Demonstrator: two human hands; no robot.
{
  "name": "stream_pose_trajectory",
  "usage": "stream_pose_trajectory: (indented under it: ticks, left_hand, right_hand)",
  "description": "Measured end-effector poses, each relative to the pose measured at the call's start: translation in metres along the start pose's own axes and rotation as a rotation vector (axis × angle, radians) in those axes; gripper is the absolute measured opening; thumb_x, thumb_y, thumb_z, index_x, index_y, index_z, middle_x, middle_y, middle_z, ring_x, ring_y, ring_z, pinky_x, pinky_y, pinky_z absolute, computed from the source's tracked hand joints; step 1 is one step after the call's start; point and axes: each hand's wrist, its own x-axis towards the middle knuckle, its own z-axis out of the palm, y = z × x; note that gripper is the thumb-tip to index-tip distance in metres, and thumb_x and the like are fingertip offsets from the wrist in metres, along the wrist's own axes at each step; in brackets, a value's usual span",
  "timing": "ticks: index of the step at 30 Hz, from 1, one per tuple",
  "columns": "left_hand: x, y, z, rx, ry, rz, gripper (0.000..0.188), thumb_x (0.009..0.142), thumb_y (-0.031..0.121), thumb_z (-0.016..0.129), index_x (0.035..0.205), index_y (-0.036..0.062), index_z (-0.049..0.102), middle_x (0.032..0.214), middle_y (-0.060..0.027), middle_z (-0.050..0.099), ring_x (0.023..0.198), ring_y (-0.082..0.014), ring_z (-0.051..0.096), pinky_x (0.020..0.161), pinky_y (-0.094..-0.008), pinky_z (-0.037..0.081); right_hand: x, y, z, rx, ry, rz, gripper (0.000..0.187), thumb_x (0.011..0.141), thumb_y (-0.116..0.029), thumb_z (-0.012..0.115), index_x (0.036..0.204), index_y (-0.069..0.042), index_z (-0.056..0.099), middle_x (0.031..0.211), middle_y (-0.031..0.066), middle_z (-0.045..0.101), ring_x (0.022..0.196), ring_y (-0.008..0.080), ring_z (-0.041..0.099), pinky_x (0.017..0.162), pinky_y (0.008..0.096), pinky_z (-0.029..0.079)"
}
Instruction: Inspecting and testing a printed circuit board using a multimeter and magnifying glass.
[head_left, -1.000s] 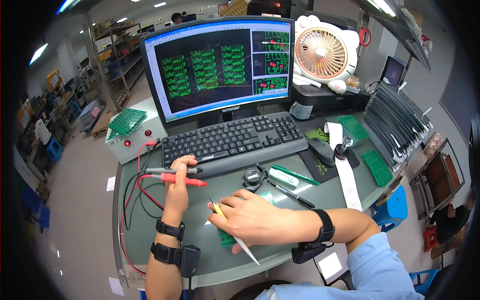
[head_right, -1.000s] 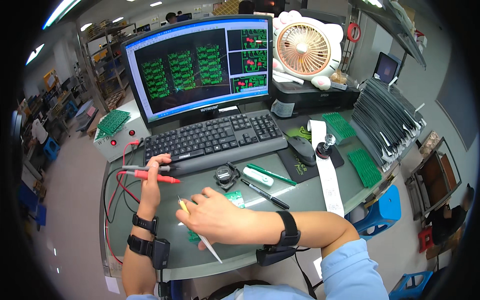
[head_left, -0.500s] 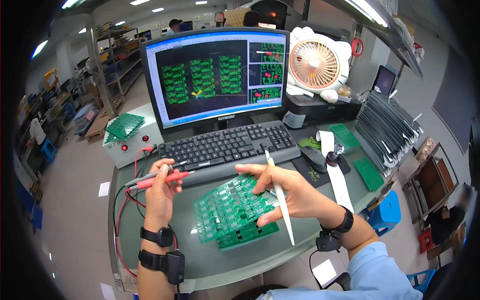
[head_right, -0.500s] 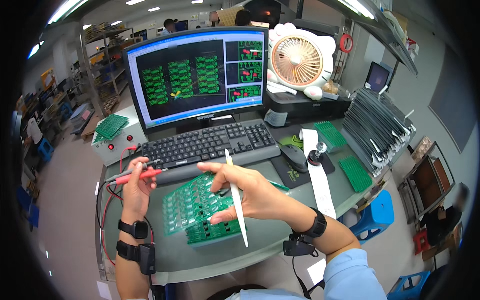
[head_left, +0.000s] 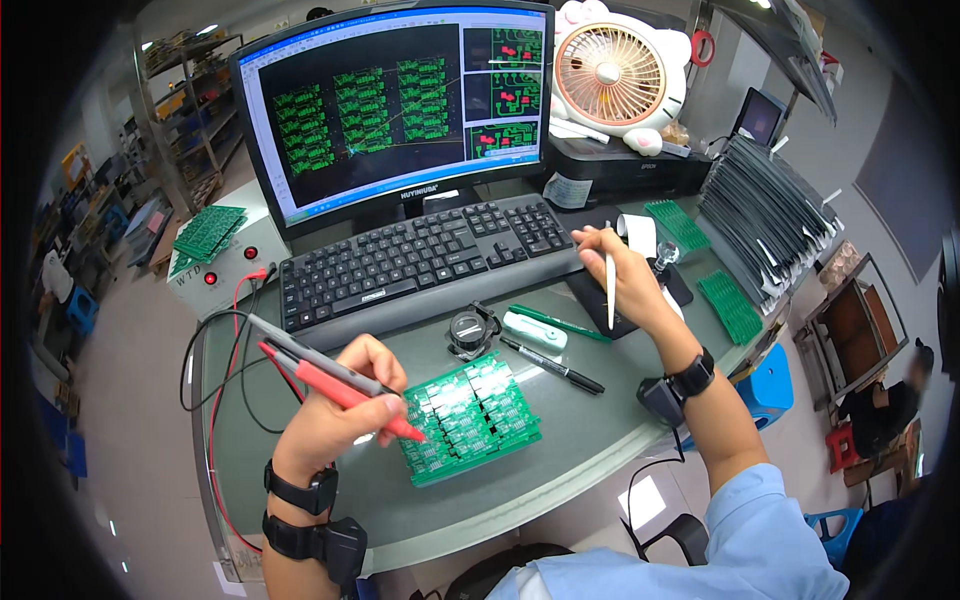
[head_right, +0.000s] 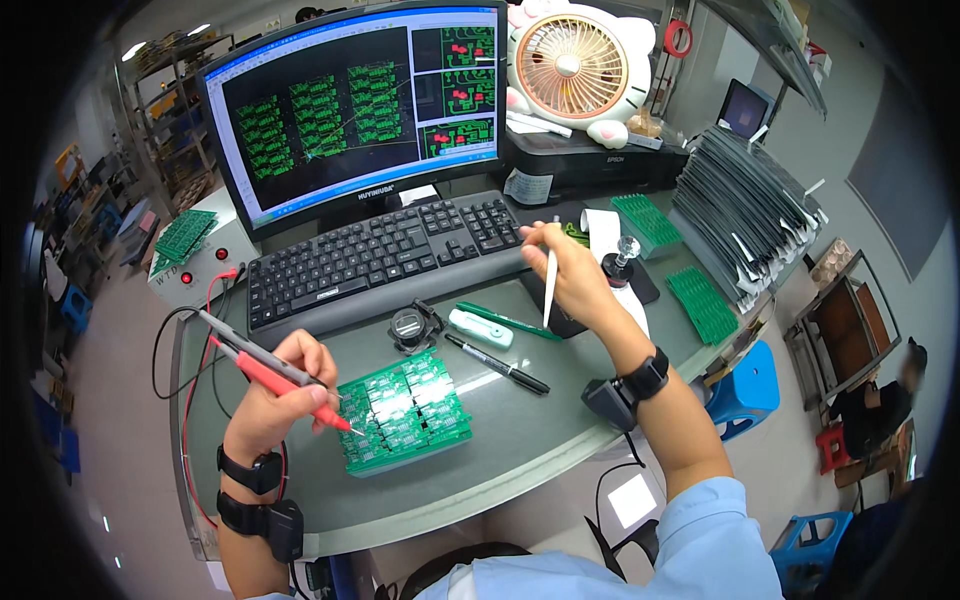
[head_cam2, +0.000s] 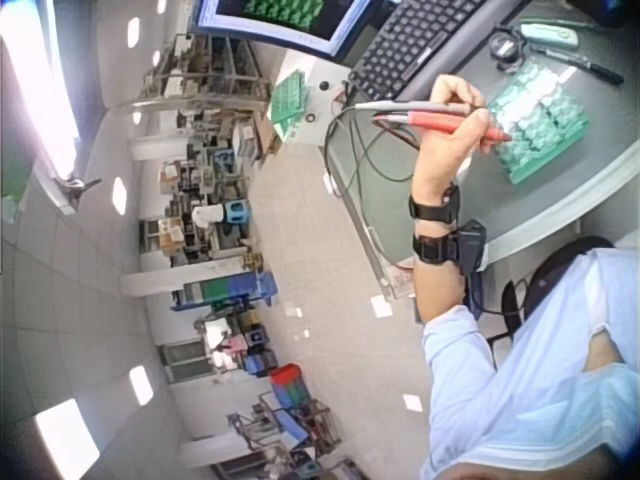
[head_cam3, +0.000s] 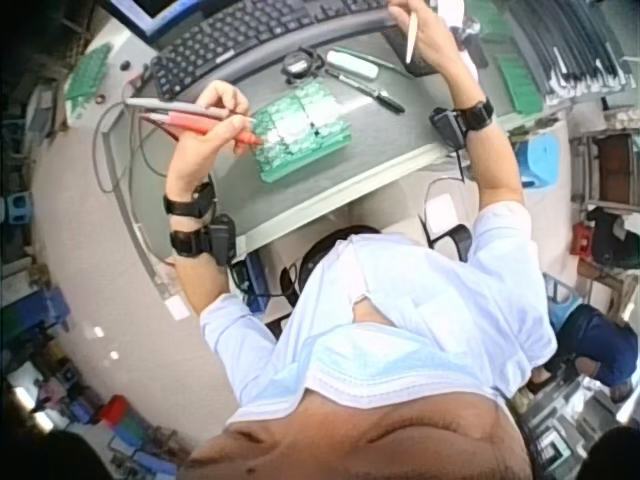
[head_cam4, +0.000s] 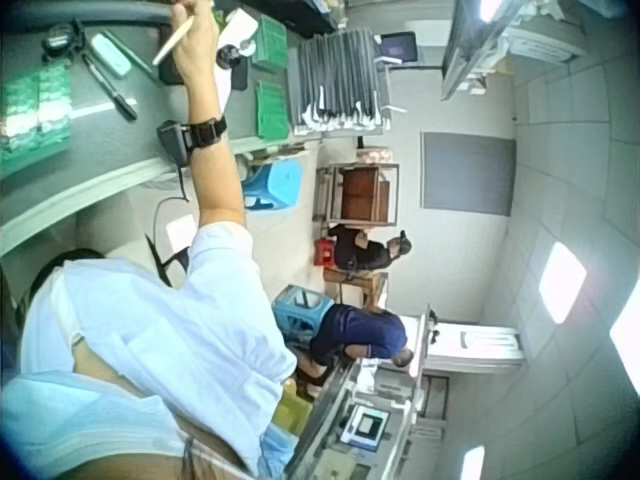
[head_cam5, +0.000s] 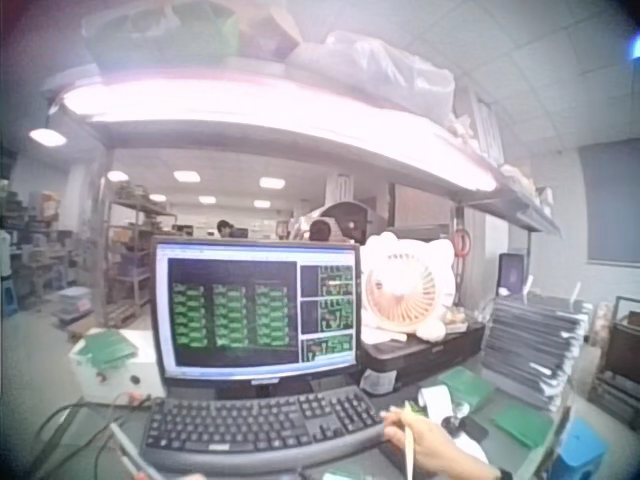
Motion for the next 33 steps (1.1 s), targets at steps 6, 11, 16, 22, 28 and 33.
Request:
stream_pose_trajectory:
  ticks: [6, 11, 16, 22, 28, 33]
  left_hand:
    - [0.001, -0.007, 0.006, 0.115, -0.059, -0.072, 0.028, 0.081, 0.011, 0.067, 0.092, 0.0079, 0.042, 0.086, -0.0031, 0.051, 0.066, -0.0074, 0.057, 0.053, -0.0214, 0.048]
    - [0.004, -0.009, 0.006, 0.112, -0.059, -0.104, 0.03, 0.08, 0.007, 0.068, 0.093, 0.0078, 0.041, 0.087, -0.004, 0.049, 0.069, -0.0082, 0.057, 0.053, -0.0218, 0.049]
    - [0.001, -0.003, 0.013, 0.137, -0.034, -0.104, 0.025, 0.085, 0.011, 0.065, 0.095, 0.0085, 0.043, 0.092, -0.0021, 0.053, 0.066, -0.0052, 0.057, 0.056, -0.0211, 0.045]
    - [0.001, -0.007, 0.012, 0.115, -0.052, -0.136, 0.03, 0.082, 0.012, 0.069, 0.094, 0.0074, 0.042, 0.091, -0.0041, 0.051, 0.074, -0.0074, 0.057, 0.058, -0.0222, 0.05]
    - [0.0, -0.009, 0.01, 0.127, -0.067, -0.115, 0.026, 0.085, 0.011, 0.066, 0.096, 0.0077, 0.042, 0.092, -0.001, 0.053, 0.065, -0.006, 0.057, 0.057, -0.0219, 0.045]
    - [0.0, -0.008, 0.009, 0.121, -0.076, -0.123, 0.026, 0.086, 0.013, 0.065, 0.095, 0.0082, 0.042, 0.094, -0.0016, 0.052, 0.066, -0.0059, 0.056, 0.058, -0.0219, 0.045]
  right_hand:
    - [-0.003, 0.044, 0.015, -0.155, 0.033, -0.007, 0.019, 0.088, -0.015, 0.065, 0.099, -0.004, 0.056, 0.115, 0.0177, 0.064, 0.113, 0.0344, 0.058, 0.093, 0.0419, 0.044]
    - [-0.004, 0.054, 0.014, -0.357, 0.117, 0.013, 0.025, 0.079, -0.015, 0.072, 0.099, -0.007, 0.058, 0.117, 0.0146, 0.064, 0.108, 0.0352, 0.059, 0.088, 0.0428, 0.046]
    - [-0.01, 0.05, 0.011, -0.44, 0.145, 0.096, 0.038, 0.075, -0.016, 0.074, 0.109, -0.011, 0.059, 0.108, 0.01, 0.063, 0.109, 0.0327, 0.056, 0.088, 0.0418, 0.046]
    - [-0.017, 0.05, 0.013, -0.482, 0.137, 0.151, 0.034, 0.072, -0.013, 0.073, 0.105, -0.012, 0.063, 0.123, 0.0084, 0.06, 0.113, 0.0316, 0.054, 0.093, 0.0406, 0.046]
    - [-0.015, 0.046, 0.012, -0.474, 0.142, 0.156, 0.034, 0.071, -0.012, 0.073, 0.104, -0.012, 0.063, 0.124, 0.0081, 0.06, 0.113, 0.0316, 0.055, 0.093, 0.0408, 0.046]
    - [-0.013, 0.046, 0.014, -0.471, 0.141, 0.178, 0.034, 0.071, -0.011, 0.073, 0.103, -0.012, 0.063, 0.124, 0.008, 0.06, 0.113, 0.0317, 0.055, 0.092, 0.0407, 0.047]
